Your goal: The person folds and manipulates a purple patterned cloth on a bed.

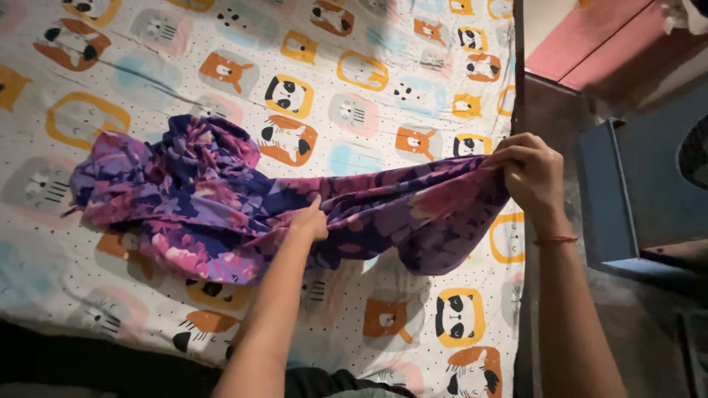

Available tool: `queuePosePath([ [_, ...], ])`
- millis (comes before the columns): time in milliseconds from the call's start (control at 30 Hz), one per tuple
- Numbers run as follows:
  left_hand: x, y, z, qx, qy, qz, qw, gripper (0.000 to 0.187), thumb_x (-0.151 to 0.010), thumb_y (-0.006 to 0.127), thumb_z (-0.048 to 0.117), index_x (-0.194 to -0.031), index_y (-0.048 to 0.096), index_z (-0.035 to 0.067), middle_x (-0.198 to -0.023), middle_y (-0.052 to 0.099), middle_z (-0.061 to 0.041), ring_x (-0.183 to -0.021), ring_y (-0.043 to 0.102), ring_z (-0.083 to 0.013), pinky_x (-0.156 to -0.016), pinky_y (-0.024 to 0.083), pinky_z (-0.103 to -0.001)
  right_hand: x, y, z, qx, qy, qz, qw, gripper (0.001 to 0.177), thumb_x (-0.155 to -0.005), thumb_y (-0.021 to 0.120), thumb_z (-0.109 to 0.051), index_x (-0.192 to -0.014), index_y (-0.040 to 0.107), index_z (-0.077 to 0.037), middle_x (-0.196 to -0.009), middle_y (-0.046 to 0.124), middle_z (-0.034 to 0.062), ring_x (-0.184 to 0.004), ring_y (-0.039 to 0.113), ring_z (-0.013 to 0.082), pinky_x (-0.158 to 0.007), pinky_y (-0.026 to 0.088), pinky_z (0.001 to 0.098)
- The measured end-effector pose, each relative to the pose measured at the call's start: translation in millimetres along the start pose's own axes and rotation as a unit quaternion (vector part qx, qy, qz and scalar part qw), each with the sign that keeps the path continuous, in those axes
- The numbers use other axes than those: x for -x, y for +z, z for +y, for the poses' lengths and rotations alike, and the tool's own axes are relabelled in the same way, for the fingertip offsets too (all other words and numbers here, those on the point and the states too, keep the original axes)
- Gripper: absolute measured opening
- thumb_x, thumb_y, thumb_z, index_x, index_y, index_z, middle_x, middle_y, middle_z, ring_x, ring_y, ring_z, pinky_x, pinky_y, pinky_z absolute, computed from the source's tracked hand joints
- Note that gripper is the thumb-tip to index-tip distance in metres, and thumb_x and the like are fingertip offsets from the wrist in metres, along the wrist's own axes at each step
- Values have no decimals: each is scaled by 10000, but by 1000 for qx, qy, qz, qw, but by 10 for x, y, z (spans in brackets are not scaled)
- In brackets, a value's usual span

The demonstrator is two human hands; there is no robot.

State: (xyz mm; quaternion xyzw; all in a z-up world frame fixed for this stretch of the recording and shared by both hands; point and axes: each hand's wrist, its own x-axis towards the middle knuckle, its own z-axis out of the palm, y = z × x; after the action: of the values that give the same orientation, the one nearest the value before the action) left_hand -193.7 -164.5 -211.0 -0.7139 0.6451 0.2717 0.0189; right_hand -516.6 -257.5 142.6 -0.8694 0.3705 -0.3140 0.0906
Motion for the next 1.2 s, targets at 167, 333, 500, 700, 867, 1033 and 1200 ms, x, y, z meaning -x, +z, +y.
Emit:
queuePosePath([
  [167,-208,-65,-275,80,-9,111,991,273,-727,709,105,-971,771,0,-1105,717,-292,-1064,696,-408,-971,550,-460,-22,-41,98,-2,7,1,1000,337,-783,573,133,-925,796,-75,-1024,724,88,-918,722,216,-864,591,320],
  [333,-28,-1347,-748,77,4,389,918,157,-781,623,-19,-886,739,-30,-970,700,-311,-948,690,-475,-861,568,-509,134,139,452,-5,65,20,998,303,-836,563,119,-959,782,-51,-1002,720,104,-905,721,204,-822,561,299],
  [500,419,-2813,-699,-49,64,563,822,143,-770,626,-36,-838,744,9,-939,677,-221,-913,678,-401,-846,563,-467,195,416,526,-46,118,37,991,249,-844,561,104,-989,725,-16,-943,678,116,-823,676,186,-746,517,281],
  [700,925,-3337,-539,9,133,627,767,121,-864,668,-28,-928,757,24,-1000,682,-180,-934,678,-387,-835,551,-457,-54,388,577,-15,55,147,987,446,-778,491,102,-1110,757,-33,-961,637,145,-899,659,267,-814,531,327],
  [867,830,-2420,-849,29,32,309,950,201,-772,653,-10,-885,793,78,-917,717,-252,-912,710,-407,-851,562,-494,146,487,1002,62,34,147,987,239,-810,614,57,-964,770,-39,-967,667,166,-907,657,334,-820,535,405],
  [1033,870,-329,-714,119,1,306,945,141,-830,652,85,-941,737,71,-1029,685,-207,-988,648,-413,-833,523,-513,936,945,1476,102,109,15,989,119,-822,649,-31,-871,757,-30,-931,679,187,-880,642,372,-807,513,443],
  [1200,1155,90,-348,89,-28,296,951,168,-845,652,132,-941,790,118,-1028,698,-164,-1007,648,-376,-878,513,-499,1634,1161,1764,104,194,-71,973,181,-740,673,-63,-865,803,-77,-928,690,175,-863,652,372,-805,526,452],
])
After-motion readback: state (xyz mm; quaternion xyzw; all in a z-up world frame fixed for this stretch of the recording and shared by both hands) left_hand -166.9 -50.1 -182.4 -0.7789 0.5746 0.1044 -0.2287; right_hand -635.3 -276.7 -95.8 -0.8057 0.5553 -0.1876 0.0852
